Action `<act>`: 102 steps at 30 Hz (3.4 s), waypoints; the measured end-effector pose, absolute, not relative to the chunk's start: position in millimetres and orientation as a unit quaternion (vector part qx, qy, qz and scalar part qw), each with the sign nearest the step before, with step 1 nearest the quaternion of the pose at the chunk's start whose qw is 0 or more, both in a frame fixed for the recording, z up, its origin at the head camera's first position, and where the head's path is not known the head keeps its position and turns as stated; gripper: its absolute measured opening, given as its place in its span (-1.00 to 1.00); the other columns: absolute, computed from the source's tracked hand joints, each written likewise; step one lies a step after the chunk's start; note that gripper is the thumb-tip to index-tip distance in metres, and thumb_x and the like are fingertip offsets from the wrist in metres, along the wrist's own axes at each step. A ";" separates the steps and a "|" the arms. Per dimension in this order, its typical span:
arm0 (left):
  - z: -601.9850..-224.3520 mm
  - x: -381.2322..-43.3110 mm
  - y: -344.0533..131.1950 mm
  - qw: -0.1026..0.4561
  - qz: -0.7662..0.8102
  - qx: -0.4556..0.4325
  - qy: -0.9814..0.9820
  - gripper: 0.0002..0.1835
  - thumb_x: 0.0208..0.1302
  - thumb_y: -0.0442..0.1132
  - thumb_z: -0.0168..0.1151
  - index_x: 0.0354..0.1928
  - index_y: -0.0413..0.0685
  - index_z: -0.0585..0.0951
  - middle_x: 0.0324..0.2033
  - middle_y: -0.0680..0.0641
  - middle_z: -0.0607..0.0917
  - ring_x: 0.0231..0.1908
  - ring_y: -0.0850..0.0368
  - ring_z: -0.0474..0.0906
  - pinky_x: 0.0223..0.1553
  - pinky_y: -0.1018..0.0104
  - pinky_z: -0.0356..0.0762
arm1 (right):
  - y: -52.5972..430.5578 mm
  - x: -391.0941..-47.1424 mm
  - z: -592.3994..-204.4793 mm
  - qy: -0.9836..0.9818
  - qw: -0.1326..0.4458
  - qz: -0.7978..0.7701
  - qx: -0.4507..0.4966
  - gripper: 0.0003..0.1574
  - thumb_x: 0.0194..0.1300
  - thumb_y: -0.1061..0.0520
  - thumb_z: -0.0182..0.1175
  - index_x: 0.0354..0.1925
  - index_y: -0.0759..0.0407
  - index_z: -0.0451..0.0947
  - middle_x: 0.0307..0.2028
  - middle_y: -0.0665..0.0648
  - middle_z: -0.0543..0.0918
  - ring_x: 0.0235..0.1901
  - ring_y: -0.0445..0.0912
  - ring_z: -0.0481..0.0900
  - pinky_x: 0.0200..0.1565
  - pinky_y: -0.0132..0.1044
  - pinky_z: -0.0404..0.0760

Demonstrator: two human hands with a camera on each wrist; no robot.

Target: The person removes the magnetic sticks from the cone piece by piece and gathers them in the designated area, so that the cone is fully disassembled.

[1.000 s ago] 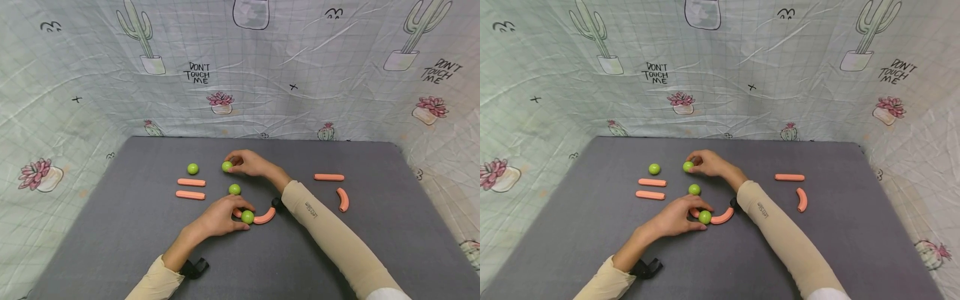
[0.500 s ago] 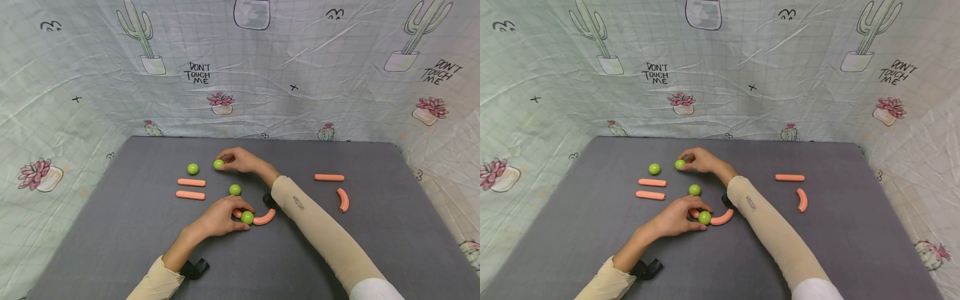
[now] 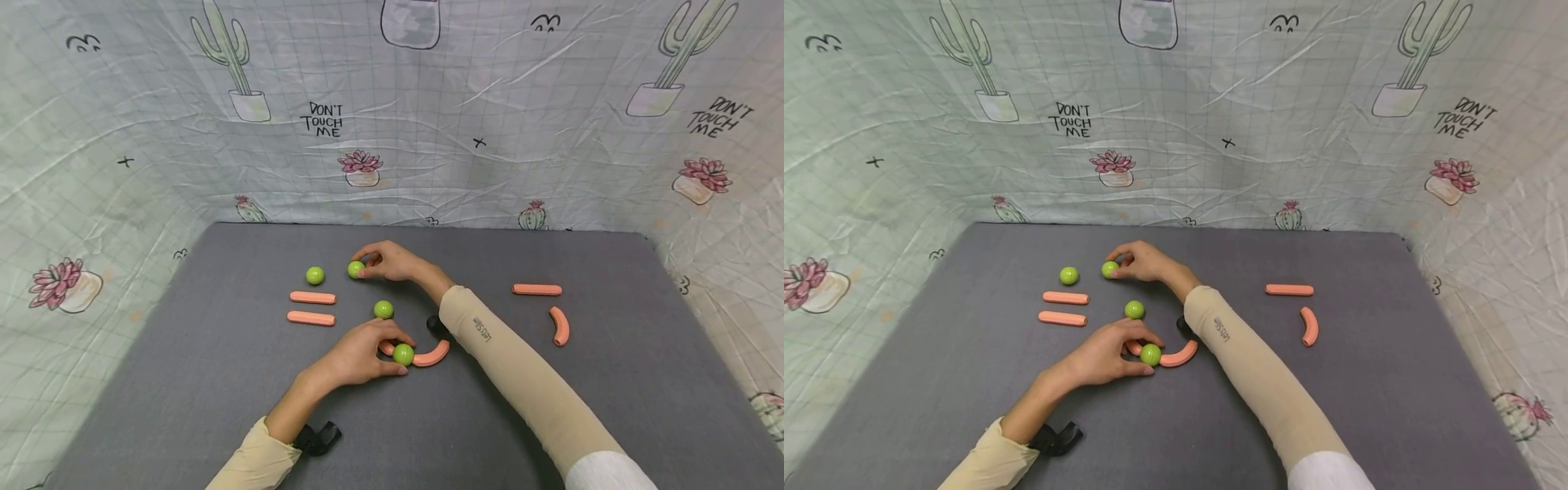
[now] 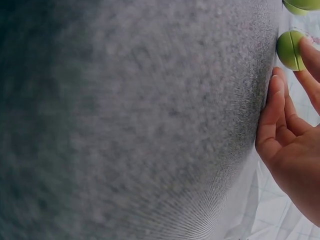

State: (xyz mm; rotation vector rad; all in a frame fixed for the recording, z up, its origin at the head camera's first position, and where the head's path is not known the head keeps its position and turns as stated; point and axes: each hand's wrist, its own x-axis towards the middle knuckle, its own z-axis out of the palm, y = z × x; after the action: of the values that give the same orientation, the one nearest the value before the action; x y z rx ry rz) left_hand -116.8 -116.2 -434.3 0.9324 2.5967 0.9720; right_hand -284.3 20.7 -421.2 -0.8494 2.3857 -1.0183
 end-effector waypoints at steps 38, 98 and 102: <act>-432.1 -116.5 -114.6 0.104 0.330 0.309 0.886 -0.60 0.17 -0.12 0.60 0.06 0.09 0.74 -0.01 0.09 0.76 0.01 0.16 0.66 0.16 0.16 0.59 | 102.1 -240.1 -403.9 0.827 0.256 -0.404 -0.297 -0.50 0.53 0.05 0.24 0.33 0.19 0.56 0.02 0.24 0.74 -0.13 0.15 0.72 -0.12 -0.03 0.68; -430.5 -112.1 -102.5 0.076 0.314 0.249 0.913 -0.58 0.13 -0.08 0.63 0.02 0.10 0.72 -0.12 0.13 0.73 -0.19 0.27 0.62 -0.08 0.30 0.61 | 165.0 -148.5 -416.9 0.851 0.229 -0.355 -0.312 -0.69 0.39 0.11 0.39 0.08 0.08 0.72 -0.33 -0.02 0.71 -0.38 -0.25 0.59 -0.30 -0.38 0.60; -430.3 -113.7 -106.4 0.084 0.329 0.261 0.904 -0.59 0.15 -0.14 0.62 0.04 0.07 0.72 -0.09 0.10 0.74 -0.15 0.23 0.64 -0.04 0.29 0.62 | 162.0 -147.5 -417.6 0.856 0.220 -0.347 -0.313 -0.72 0.36 0.11 0.42 0.02 0.06 0.72 -0.40 -0.02 0.67 -0.42 -0.26 0.56 -0.34 -0.39 0.57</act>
State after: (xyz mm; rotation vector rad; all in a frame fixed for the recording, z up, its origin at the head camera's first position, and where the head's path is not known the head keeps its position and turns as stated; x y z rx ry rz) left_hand -113.7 -106.4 -430.3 0.7778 2.6973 0.9809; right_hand -147.5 162.0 -417.6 -0.8647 2.3675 -0.9596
